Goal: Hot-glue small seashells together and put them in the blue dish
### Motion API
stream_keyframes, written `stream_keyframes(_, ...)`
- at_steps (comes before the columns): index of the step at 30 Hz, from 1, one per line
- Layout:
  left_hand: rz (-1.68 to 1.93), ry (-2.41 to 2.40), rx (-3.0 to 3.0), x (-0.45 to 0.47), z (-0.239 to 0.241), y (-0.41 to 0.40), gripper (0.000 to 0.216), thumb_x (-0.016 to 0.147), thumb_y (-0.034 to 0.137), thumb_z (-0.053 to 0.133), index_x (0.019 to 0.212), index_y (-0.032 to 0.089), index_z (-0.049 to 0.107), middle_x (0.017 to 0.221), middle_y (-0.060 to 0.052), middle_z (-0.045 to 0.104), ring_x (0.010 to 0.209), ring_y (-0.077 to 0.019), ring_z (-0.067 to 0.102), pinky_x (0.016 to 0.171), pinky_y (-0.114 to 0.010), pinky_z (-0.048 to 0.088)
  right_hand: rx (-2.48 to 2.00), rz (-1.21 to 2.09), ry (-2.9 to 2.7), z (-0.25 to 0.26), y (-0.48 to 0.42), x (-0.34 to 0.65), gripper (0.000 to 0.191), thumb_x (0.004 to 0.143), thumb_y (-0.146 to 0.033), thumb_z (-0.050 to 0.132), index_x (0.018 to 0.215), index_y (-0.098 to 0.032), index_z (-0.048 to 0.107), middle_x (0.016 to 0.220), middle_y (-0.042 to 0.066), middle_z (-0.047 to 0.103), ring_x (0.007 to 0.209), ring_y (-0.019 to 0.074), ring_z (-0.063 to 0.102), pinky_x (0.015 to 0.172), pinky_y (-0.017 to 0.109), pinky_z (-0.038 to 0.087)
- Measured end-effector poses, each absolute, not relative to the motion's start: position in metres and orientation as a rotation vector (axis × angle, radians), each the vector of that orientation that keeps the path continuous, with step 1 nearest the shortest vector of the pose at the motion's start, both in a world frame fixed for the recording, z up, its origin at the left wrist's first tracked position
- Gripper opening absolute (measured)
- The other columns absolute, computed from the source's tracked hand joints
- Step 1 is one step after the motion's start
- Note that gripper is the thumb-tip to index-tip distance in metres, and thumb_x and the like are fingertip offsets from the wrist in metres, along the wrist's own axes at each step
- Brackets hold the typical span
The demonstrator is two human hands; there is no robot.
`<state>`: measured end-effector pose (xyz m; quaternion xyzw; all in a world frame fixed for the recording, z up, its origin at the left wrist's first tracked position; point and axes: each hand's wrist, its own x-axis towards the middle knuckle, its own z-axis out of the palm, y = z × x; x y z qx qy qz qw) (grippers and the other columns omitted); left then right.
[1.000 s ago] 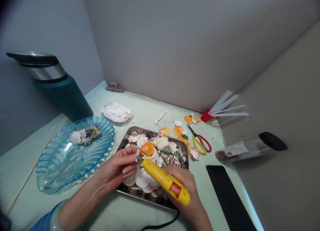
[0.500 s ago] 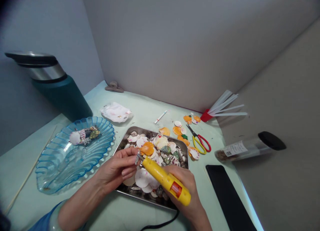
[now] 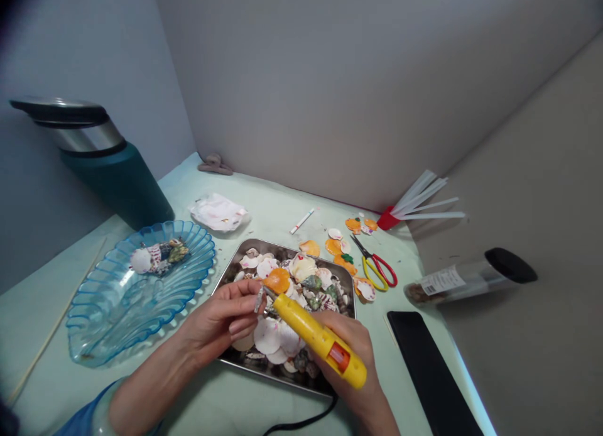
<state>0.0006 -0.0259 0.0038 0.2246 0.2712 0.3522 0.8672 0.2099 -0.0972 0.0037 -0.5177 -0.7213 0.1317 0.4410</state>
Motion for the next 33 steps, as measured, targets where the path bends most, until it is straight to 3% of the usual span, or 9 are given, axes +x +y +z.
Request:
stream_keyframes(3,0.736,0.567,0.466,0.0004,0.0031,-0.0251,0.027,0.06,0.02,0.082,0.077,0.011,0.064,0.059,0.001,0.059,0.033,0.0019,0.032,0.037,-0.016,0.017,-1.326,0.309,-1.774,0.0015,-0.0987,0.2127,0.011,0.086,-0.029,0.062,0.078,-0.022,0.065,0.066,0.0,0.071,0.053,0.0159,0.066,0.047,0.023,0.051)
stream_keyframes(9,0.764,0.585,0.488,0.0013,0.0048,-0.0266,0.028,0.06,0.021,0.083,0.076,0.011,0.063,0.057,0.002,0.058,0.034,0.0016,0.033,0.037,-0.016,0.016,-1.23,0.365,-1.804,0.0022,-0.0986,0.2125,0.006,0.085,-0.028,0.064,0.086,-0.022,0.066,0.075,0.0,0.072,0.061,0.0154,0.068,0.056,0.023,0.053)
stream_keyframes(13,0.789,0.63,0.483,0.0029,0.0055,-0.026,0.031,0.058,0.022,0.084,0.077,0.011,0.063,0.058,0.002,0.058,0.034,0.0016,0.033,0.038,-0.016,0.017,-1.289,0.382,-1.733,0.0004,-0.0995,0.212,0.002,0.084,-0.023,0.064,0.083,-0.022,0.065,0.069,-0.002,0.069,0.055,0.0131,0.064,0.051,0.021,0.05)
stream_keyframes(33,0.782,0.645,0.483,0.0034,0.0082,-0.0262,0.035,0.054,0.025,0.087,0.075,0.011,0.063,0.055,0.003,0.057,0.033,0.0015,0.033,0.037,-0.016,0.015,-1.309,0.429,-1.775,-0.0018,-0.0984,0.2116,0.003,0.082,-0.022,0.064,0.081,-0.021,0.066,0.069,-0.001,0.069,0.055,0.0127,0.063,0.052,0.021,0.049)
